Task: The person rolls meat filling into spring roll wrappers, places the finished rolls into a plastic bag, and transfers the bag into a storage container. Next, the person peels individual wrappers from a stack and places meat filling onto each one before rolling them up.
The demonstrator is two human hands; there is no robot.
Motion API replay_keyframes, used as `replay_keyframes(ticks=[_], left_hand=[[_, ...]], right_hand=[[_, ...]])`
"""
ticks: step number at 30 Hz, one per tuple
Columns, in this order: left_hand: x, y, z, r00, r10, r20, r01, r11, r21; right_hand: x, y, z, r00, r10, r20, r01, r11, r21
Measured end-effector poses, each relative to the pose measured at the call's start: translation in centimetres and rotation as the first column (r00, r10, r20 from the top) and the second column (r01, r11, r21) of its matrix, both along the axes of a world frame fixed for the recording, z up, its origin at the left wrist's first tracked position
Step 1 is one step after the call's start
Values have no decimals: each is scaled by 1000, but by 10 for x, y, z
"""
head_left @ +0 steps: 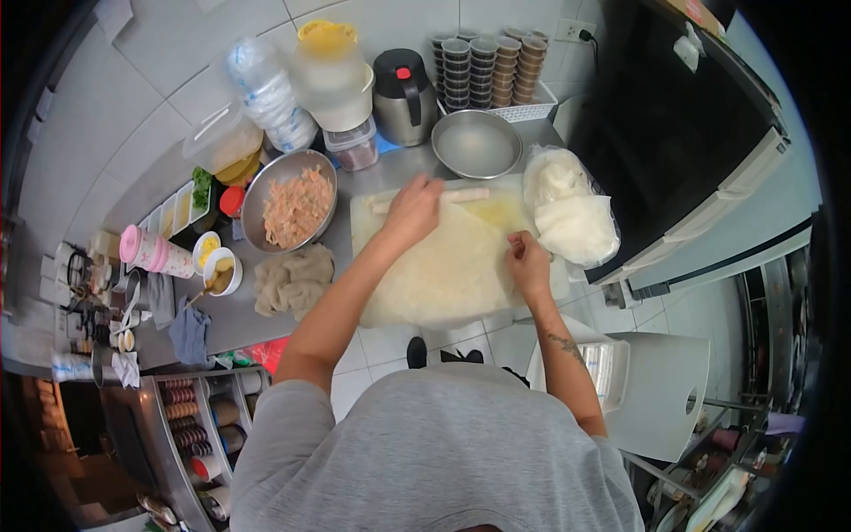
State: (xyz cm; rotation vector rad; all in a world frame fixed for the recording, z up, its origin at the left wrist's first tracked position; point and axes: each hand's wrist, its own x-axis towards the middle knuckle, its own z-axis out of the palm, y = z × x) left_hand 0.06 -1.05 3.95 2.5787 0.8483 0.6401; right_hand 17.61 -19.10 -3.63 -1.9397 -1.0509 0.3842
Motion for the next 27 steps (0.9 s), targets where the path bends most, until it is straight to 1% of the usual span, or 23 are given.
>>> replay_keyframes(ticks=[2,4,7,8,10,11,12,13,14,15,16,19,20,21,22,23,24,25,26,27], left_hand=[[42,20,3,984,-121,130,104,986,133],[82,35,7,986,-145,86,129,978,166],[123,58,-4,959,-156,-238,195,969,154],[131,68,-9,931,-208,-298,245,965,90],[145,85,-23,857,-317,-407,325,944,-49],[149,91,-28,932,-267,-247,253,964,-86],[149,93,-25,977,-197,-85,185,973,-135],[147,95,-24,991,-112,74,125,973,-192],[142,97,-23,966,-43,254,152,892,-425],[131,90,-8,912,72,403,215,754,-621],[121,83,-2,834,220,506,310,571,-760],[89,43,0,905,108,412,271,601,-752],[81,21,-16,911,-69,406,331,710,-622],[74,-8,-37,945,-194,263,310,788,-532],[63,-46,-54,929,-345,133,369,866,-337],[53,-71,-66,891,-454,-31,446,885,-136],[47,-76,-71,907,-416,-56,418,908,29],[42,-79,-75,923,-376,-76,384,903,195],[37,-80,-79,938,-334,-91,344,869,355],[39,-71,-71,947,-167,-274,264,892,368]], right_hand=[[-10,-2,4,991,-45,125,45,999,5],[-16,-4,14,988,-20,154,23,1000,-18],[-19,-9,14,981,-10,196,14,1000,-19],[-19,-11,13,978,-11,209,14,1000,-12],[-19,-13,15,989,-19,148,12,999,51],[-18,-15,16,993,-21,116,11,997,82],[-16,-17,14,999,-1,49,-3,997,77],[-12,-19,11,1000,18,-18,-17,997,74],[-9,-20,8,996,37,-86,-31,997,74],[-8,-21,6,994,44,-98,-35,996,88],[-8,-21,6,993,52,-109,-41,994,102],[-5,-21,6,990,57,-130,-44,994,98],[-6,-21,6,989,56,-136,-44,995,89],[-7,-20,5,992,54,-118,-43,995,92],[-7,-20,3,994,51,-102,-42,995,93],[-8,-20,2,995,49,-85,-41,995,94],[-8,-20,4,996,56,-66,-50,995,84],[-9,-21,6,997,61,-48,-57,996,74],[-10,-21,7,997,65,-31,-63,996,65],[-13,-22,6,997,66,-27,-65,996,60]])
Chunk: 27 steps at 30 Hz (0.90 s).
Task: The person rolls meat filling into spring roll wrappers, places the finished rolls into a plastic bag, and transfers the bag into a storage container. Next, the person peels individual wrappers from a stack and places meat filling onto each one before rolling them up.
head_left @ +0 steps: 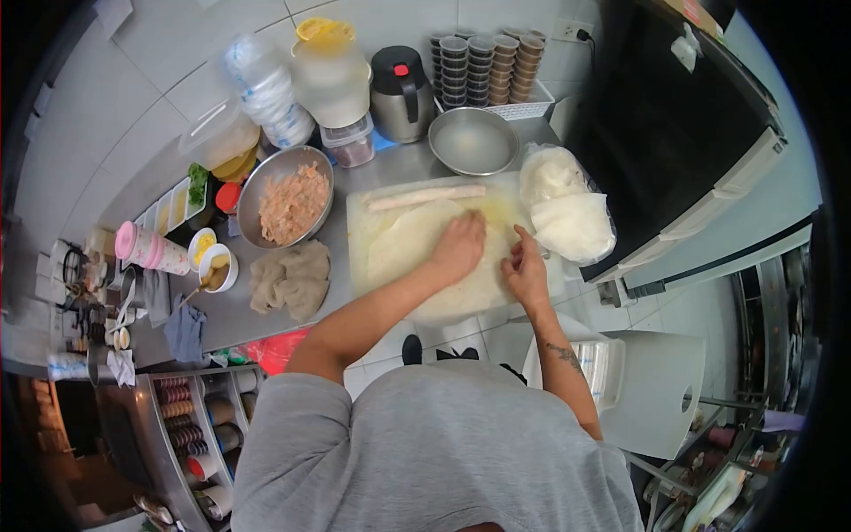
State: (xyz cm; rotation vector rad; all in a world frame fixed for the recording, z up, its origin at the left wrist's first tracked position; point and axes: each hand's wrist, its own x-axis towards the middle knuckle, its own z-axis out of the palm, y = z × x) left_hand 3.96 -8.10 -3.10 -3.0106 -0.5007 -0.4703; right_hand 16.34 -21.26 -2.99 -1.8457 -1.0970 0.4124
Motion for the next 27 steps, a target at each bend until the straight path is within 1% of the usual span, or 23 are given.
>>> replay_keyframes(ticks=[3,4,5,7,8,10,11,12,14,17,19,20,21,23,24,25,26,27], left_hand=[[-12,-7,16,986,-97,136,109,990,-87],[-16,-13,5,969,-217,121,231,966,-119],[-14,-12,-4,987,-141,72,143,990,-18],[-14,-14,2,1000,26,-8,-24,982,188],[-7,-4,7,970,180,-166,-166,981,98],[0,27,36,991,120,-64,-124,990,-67],[11,41,48,990,124,62,-118,988,-99],[20,55,57,974,132,182,-109,985,-132],[44,86,69,966,155,208,-109,970,-216],[74,117,62,961,192,199,-141,960,-242],[91,142,57,984,137,-111,-167,924,-343],[97,151,53,961,92,-262,-192,902,-386],[102,158,46,984,131,-122,-168,911,-376],[107,165,33,967,196,163,-130,930,-343],[104,164,37,911,272,309,-86,860,-504],[99,166,41,826,368,428,-11,769,-639],[92,167,45,716,476,511,89,663,-743],[79,165,50,702,529,477,174,523,-835]], right_hand=[[1,1,3,999,-1,38,2,1000,-18],[0,1,6,998,-3,55,5,999,-32],[-2,1,8,998,-4,71,7,999,-47],[-7,1,14,995,-7,99,11,999,-41],[-9,0,15,994,-12,112,16,999,-39],[-6,-1,7,990,14,142,-13,1000,-10],[-4,0,5,987,26,159,-28,1000,8],[-3,0,6,987,34,156,-32,999,-14],[-4,-1,9,987,53,149,-44,997,-61],[-3,-1,4,978,30,205,-35,999,19],[-3,-1,3,978,29,205,-39,998,48],[-3,-1,3,979,28,203,-41,997,62],[-4,0,4,982,21,186,-29,999,42],[-8,-1,11,989,6,148,-7,1000,1],[-9,-1,15,990,7,139,-4,1000,-21],[-10,-2,19,992,8,129,-3,999,-42],[-11,-3,20,993,11,118,-3,998,-64],[-12,-3,16,988,17,153,-10,999,-47]])
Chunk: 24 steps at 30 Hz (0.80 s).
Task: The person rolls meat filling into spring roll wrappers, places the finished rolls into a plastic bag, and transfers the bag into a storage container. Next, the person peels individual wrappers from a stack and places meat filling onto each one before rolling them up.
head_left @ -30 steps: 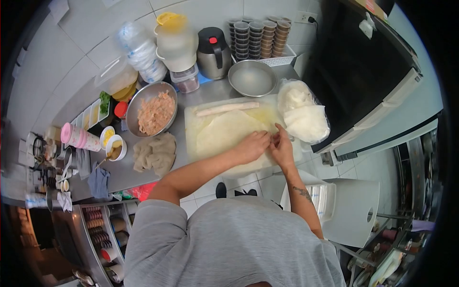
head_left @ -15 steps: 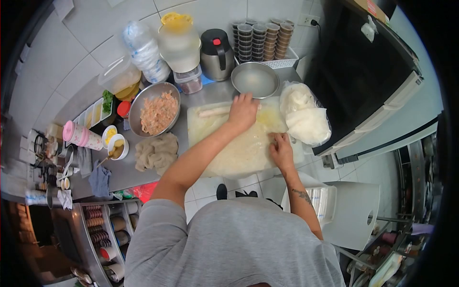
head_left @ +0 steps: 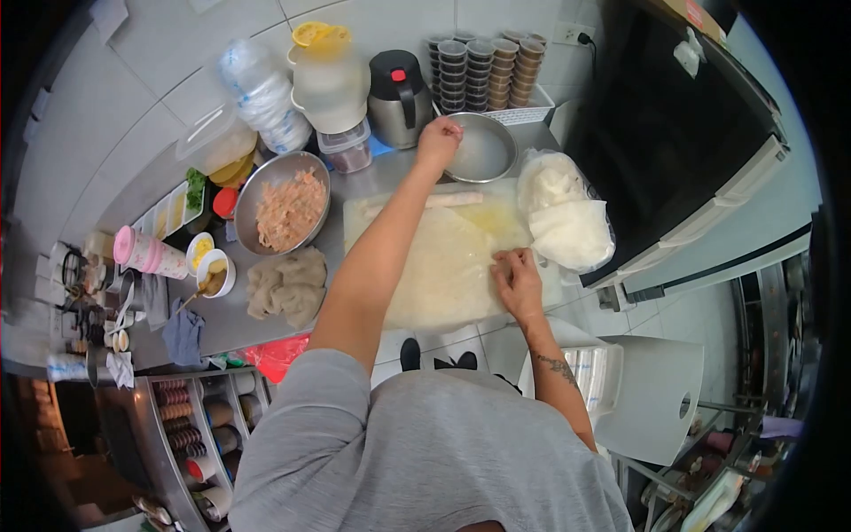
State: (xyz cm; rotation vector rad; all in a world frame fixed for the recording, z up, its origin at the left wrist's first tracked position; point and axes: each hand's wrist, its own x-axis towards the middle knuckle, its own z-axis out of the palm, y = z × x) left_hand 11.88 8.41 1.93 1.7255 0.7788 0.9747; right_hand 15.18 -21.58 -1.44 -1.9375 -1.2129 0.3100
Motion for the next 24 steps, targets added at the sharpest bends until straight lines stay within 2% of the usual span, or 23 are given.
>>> replay_keyframes(ticks=[2,4,6,8,11,14,17,20,23,24], left_hand=[[-31,-16,11,984,-58,169,110,942,-316],[-58,-48,13,997,-21,76,45,944,-327],[-60,-64,-50,997,-80,5,79,995,60],[-65,-106,-76,936,-11,-352,135,934,332],[-81,-127,-71,869,359,-340,-68,768,636],[-109,-114,-76,738,544,-399,-195,738,647],[-143,-119,-62,722,541,-430,-218,769,601],[-161,-142,-57,767,279,-578,45,875,482],[-192,-114,-69,636,514,-575,-178,823,539],[-193,-114,-62,668,506,-545,-184,822,539]], right_hand=[[5,2,-11,997,19,79,-23,999,42],[4,2,-9,998,15,66,-16,1000,14],[2,2,-7,997,17,79,-17,1000,5],[2,2,-6,993,26,118,-28,999,16],[3,2,-7,992,39,120,-40,999,5],[4,0,-8,987,67,147,-78,995,66],[3,2,-8,983,49,176,-59,997,51],[1,1,-6,987,52,151,-59,998,37],[3,1,-8,977,62,205,-79,994,74],[2,0,-8,977,58,205,-73,995,69]])
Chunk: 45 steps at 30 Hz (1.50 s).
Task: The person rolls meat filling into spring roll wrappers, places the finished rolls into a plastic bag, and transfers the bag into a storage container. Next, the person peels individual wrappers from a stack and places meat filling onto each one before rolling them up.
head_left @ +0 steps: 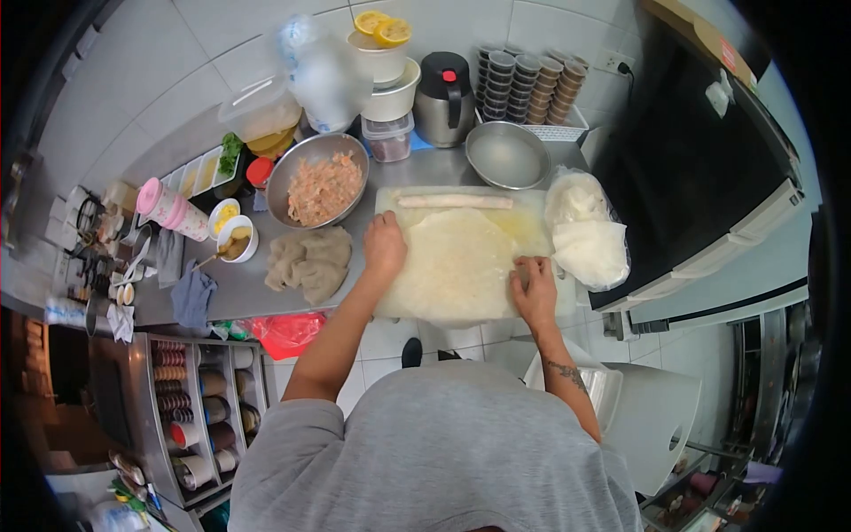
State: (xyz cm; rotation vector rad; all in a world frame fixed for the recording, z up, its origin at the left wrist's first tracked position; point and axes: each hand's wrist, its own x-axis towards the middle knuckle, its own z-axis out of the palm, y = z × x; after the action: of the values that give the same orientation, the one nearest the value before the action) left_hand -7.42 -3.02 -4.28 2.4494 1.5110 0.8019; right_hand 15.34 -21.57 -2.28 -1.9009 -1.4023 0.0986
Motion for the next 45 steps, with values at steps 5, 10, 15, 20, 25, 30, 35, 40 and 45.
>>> replay_keyframes(ticks=[5,10,15,20,25,30,35,40,45], left_hand=[[33,-20,1,854,-449,264,438,893,101],[25,8,7,984,-149,99,155,986,-57],[64,36,58,948,-287,140,283,958,47],[156,60,81,869,-486,-91,490,871,29],[197,74,93,803,-407,-435,337,913,-231],[174,93,76,815,-281,506,402,904,-144],[106,13,43,808,-365,462,529,794,-298],[83,-10,5,948,-278,157,287,957,-38],[107,-10,6,899,-423,112,406,902,145]], right_hand=[[-2,2,-1,1000,-9,18,9,1000,2],[0,1,-3,1000,16,17,-16,1000,24],[-2,3,-3,1000,-5,21,4,1000,11],[-2,2,1,1000,-2,11,2,1000,8],[-1,2,-1,1000,-7,9,7,999,34],[-1,0,-3,1000,0,-8,0,1000,18],[0,2,-3,1000,9,15,-10,1000,18],[0,1,-3,999,26,47,-26,1000,4],[1,2,-6,997,44,63,-45,999,13]])
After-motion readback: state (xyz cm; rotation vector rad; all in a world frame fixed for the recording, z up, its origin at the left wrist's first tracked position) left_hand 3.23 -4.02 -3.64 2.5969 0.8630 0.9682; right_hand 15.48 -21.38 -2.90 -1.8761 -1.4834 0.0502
